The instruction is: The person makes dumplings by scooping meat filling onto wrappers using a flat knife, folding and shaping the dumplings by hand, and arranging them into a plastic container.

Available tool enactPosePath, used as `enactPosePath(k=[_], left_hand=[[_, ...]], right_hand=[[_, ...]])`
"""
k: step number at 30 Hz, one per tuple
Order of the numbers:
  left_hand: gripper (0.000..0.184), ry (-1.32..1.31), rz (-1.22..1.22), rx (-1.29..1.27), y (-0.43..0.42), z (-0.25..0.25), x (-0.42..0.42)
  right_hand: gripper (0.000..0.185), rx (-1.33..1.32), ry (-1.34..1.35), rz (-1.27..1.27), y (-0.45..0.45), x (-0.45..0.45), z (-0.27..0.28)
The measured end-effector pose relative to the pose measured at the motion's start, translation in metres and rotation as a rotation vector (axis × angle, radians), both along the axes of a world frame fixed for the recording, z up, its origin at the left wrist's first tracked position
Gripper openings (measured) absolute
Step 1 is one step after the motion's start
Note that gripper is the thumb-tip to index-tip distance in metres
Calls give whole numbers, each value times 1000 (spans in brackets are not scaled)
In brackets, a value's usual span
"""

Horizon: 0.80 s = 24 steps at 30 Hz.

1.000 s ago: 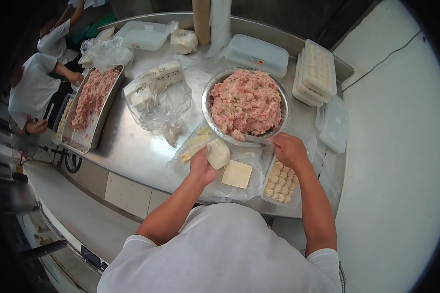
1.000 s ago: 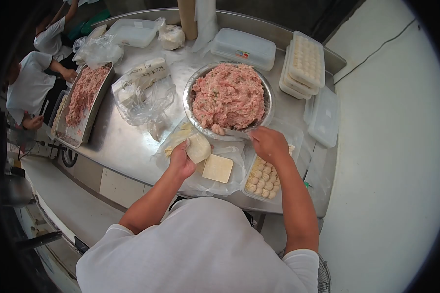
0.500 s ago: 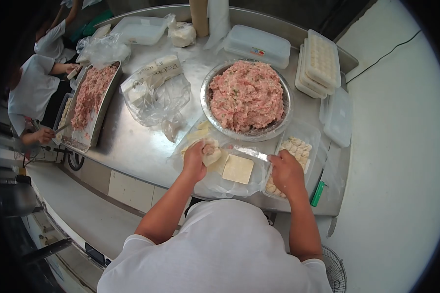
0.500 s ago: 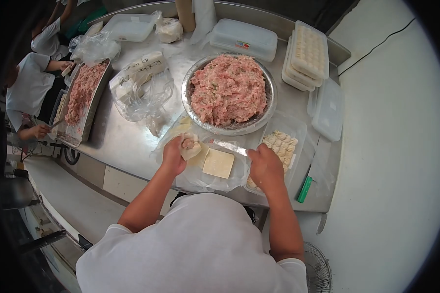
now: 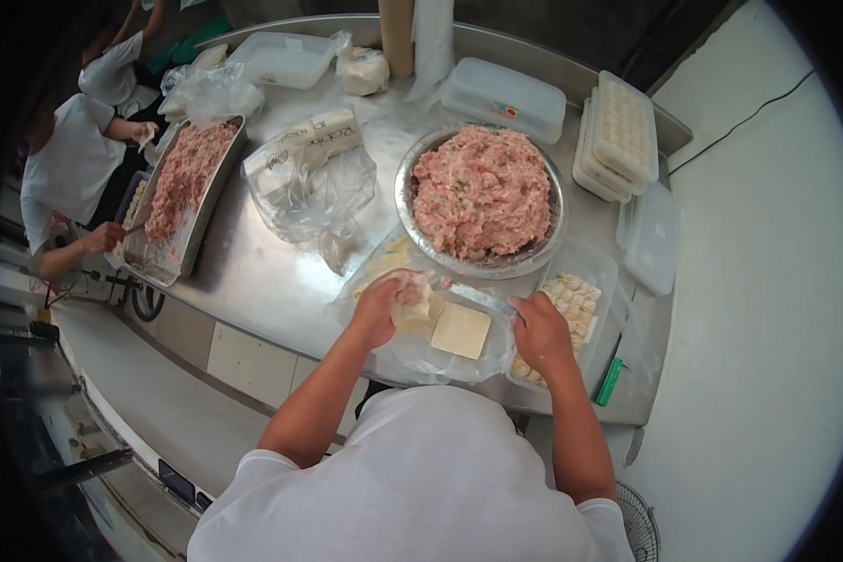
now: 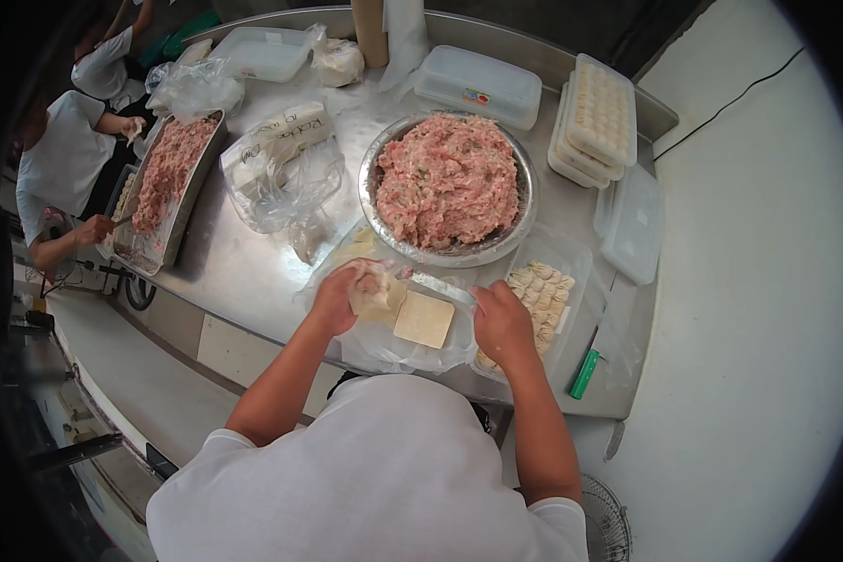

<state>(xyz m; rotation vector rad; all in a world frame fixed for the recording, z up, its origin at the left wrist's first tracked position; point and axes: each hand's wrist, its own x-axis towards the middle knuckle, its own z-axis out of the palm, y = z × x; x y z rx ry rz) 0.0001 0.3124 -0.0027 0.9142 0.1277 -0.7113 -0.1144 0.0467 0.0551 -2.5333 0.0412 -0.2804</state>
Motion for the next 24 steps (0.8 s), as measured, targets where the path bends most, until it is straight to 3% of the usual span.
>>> enactPosePath(k=[3,7,9,12,16,18,19,22,24], left_hand=[[36,149,171,-131,4,27,-6],[39,183,122,-269,-7,40,-12],[41,293,172,-361,-18,33,-14],[44,345,263,-287,-34,35,-11],[45,256,221,-269,-32,57,-13],[45,101,135,-586,-28,77,-16],[45,103,123,-584,-28,77,-14],[36,129,53,-540,-32,68,-11],[32,-302,-59,123,-38,62,-20]], right_hand=[[27,18,59,2,2,-13,21],[31,-78,20,14,21,-18,31],[32,-99,-155,90,31,-14,24],[37,-37,-132,124,40,-16,1],[36,-25,-126,85,35,-18,15],[37,87,-138,42,33,-21,37],[37,87,-140,30,33,-23,48],[36,197,-184,-36,33,-28,63],[35,174,-167,-9,32,-33,63]])
